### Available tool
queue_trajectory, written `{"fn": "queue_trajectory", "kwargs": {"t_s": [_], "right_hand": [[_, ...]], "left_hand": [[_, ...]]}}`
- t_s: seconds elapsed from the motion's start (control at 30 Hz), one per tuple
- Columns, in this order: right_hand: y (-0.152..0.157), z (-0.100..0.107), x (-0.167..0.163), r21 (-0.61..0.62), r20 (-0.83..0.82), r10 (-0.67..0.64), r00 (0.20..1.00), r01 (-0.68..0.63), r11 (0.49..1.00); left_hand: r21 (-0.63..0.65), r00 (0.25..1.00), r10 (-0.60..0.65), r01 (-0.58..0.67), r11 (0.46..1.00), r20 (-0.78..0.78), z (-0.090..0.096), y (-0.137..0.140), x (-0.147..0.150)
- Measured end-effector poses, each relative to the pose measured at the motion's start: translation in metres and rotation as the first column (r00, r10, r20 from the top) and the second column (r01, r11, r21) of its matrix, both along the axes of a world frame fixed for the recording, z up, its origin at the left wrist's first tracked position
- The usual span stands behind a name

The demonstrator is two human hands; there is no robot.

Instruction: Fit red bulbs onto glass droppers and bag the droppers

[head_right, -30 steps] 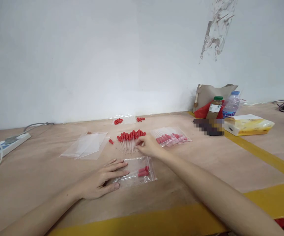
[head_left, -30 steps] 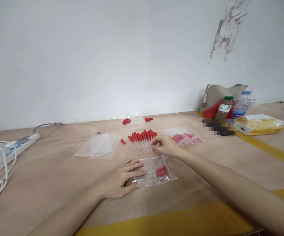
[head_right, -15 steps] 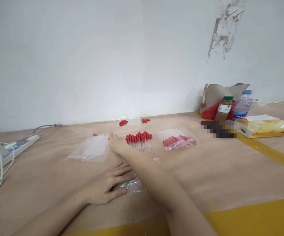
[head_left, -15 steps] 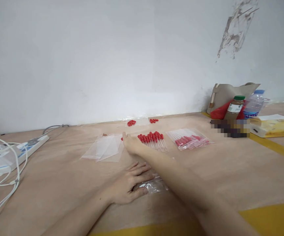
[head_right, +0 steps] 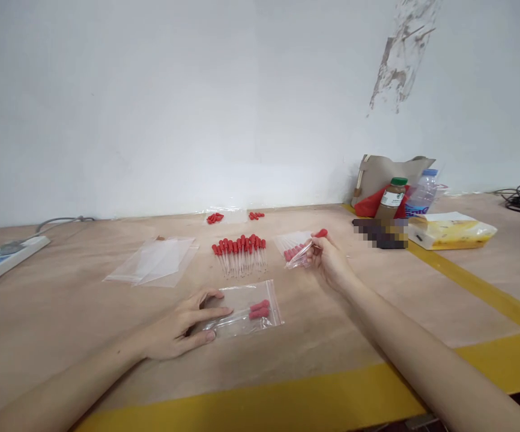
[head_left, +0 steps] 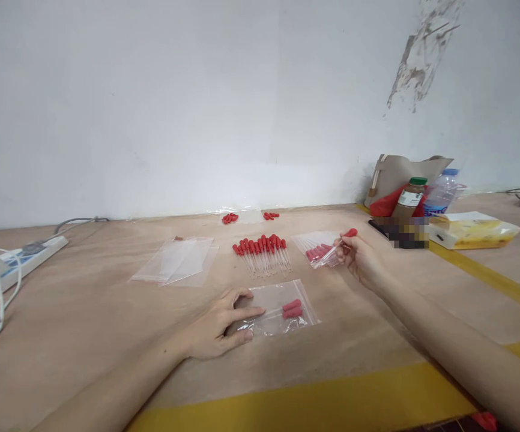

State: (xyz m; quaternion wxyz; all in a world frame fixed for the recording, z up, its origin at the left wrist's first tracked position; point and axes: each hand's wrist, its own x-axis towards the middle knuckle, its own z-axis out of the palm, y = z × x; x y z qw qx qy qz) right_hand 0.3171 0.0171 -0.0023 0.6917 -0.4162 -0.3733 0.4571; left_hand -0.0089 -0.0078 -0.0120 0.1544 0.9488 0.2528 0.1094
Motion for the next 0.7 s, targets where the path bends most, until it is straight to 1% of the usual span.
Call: {"fn": "queue_trajectory", "kwargs": {"t_s": [0.1,0.2,0.37,0.47,0.57,0.63,0.7], "right_hand": [[-0.008,-0.018,-0.003,-0.067,0.047,-0.092,0.995,0.095,0.993],[-0.009,-0.03,-0.009,-0.118,0.096,-0.113,0.989,0.124,0.985],[-0.01,-0.038,-0.021,-0.101,0.173,-0.085,0.981,0.103,0.99],[-0.013,-0.042,-0.032,-0.07,0.185,-0.065,0.981,0.079,0.994],[-0.019,-0.043,-0.041,-0.103,0.126,-0.016,0.992,0.029,0.994],[-0.023,-0.04,-0.044,-0.165,0.091,0.069,0.993,-0.053,0.985],[-0.028,-0.035,-0.042,-0.218,0.126,0.184,0.975,-0.154,0.964]], "left_hand": [[0.015,1.0,0.008,-0.007,1.0,-0.027,0.003,-0.001,0.0],[0.028,0.999,0.012,-0.01,1.0,-0.044,0.004,-0.001,0.0],[0.033,0.999,0.01,-0.009,0.999,-0.035,0.004,-0.002,0.0],[0.028,0.999,0.016,-0.015,0.999,-0.033,0.004,-0.003,0.0],[0.024,0.999,0.028,-0.027,0.999,-0.028,0.004,-0.003,0.0],[0.019,1.0,0.028,-0.028,0.999,-0.013,0.003,-0.002,0.0],[0.015,1.0,0.023,-0.023,1.0,0.0,0.002,-0.001,-0.001]]}}
